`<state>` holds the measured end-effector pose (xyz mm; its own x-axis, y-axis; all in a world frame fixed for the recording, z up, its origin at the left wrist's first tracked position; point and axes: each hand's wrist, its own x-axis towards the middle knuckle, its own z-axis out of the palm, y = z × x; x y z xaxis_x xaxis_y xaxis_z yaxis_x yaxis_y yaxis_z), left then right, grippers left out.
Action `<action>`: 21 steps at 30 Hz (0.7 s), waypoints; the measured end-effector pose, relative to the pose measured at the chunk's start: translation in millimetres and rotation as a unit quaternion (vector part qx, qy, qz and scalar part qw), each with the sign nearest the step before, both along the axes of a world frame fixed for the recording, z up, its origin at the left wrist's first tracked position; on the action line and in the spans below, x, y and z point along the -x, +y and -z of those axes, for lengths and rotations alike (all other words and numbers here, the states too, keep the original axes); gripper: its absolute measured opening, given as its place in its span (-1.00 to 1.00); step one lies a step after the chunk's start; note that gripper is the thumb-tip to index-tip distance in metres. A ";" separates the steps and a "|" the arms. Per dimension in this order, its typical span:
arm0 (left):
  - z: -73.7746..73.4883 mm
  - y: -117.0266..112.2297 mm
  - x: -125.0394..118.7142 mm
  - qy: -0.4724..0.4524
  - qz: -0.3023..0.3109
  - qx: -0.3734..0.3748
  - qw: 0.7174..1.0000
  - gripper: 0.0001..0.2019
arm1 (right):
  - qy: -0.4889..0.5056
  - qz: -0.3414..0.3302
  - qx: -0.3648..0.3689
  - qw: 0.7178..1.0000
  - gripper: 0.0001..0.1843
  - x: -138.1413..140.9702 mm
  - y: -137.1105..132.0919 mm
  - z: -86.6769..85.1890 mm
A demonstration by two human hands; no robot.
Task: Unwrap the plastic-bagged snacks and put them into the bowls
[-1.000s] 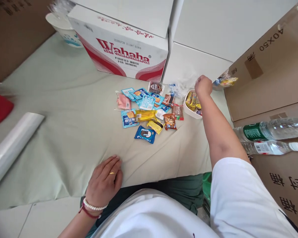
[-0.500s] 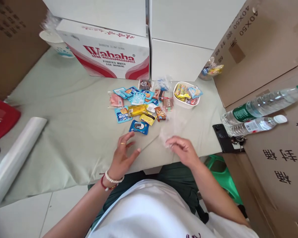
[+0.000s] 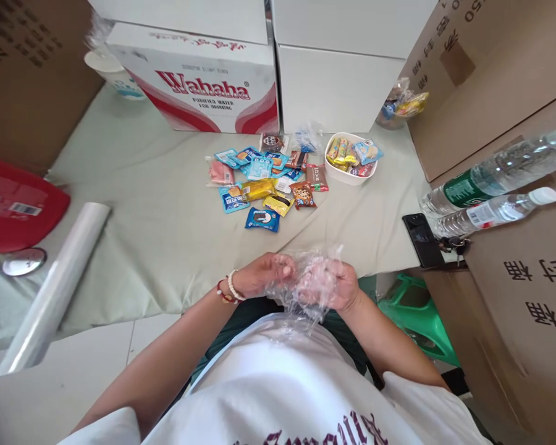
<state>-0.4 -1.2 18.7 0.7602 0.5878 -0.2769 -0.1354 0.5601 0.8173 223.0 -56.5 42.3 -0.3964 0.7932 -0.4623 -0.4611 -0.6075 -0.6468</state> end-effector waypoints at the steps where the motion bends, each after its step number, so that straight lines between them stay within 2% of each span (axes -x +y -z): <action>1: -1.8 -3.0 4.6 0.012 -0.054 0.020 0.998 -0.49 | -0.014 0.030 -0.005 0.999 -0.59 -3.5 6.7 -3.3; 4: -5.1 -11.6 21.8 0.040 -0.238 0.030 0.970 -0.50 | -0.048 0.110 -0.022 0.993 -0.61 -8.2 23.0 -7.8; 6: -5.5 -18.1 31.9 0.073 -0.317 0.001 0.945 -0.52 | -0.062 0.110 -0.014 0.992 -0.45 -2.0 27.9 -3.0; 10: -4.0 -31.0 50.6 0.176 -0.414 -0.051 0.892 -0.44 | -0.150 0.059 -0.022 0.987 -0.12 28.2 30.1 15.4; 12: -4.0 -34.5 63.9 0.219 -0.454 -0.063 0.861 -0.40 | -0.200 0.061 -0.062 0.976 -0.16 41.6 35.8 21.1; 15: -4.3 -34.4 89.3 0.253 -0.489 -0.079 0.831 -0.39 | -0.232 0.076 -0.115 0.963 -0.37 51.5 55.0 24.2; 18: 0.4 -31.1 115.7 0.317 -0.468 -0.075 0.821 -0.46 | -0.276 0.081 -0.138 0.948 -0.46 54.8 77.6 29.8; 19: 3.4 -30.4 123.8 0.354 -0.461 -0.068 0.811 -0.51 | -0.295 0.080 -0.140 0.942 -0.48 55.7 83.5 33.3; 21: 10.4 -31.3 137.2 0.445 -0.450 -0.068 0.771 -0.61 | -0.334 0.080 -0.144 0.928 -0.51 57.4 91.0 41.9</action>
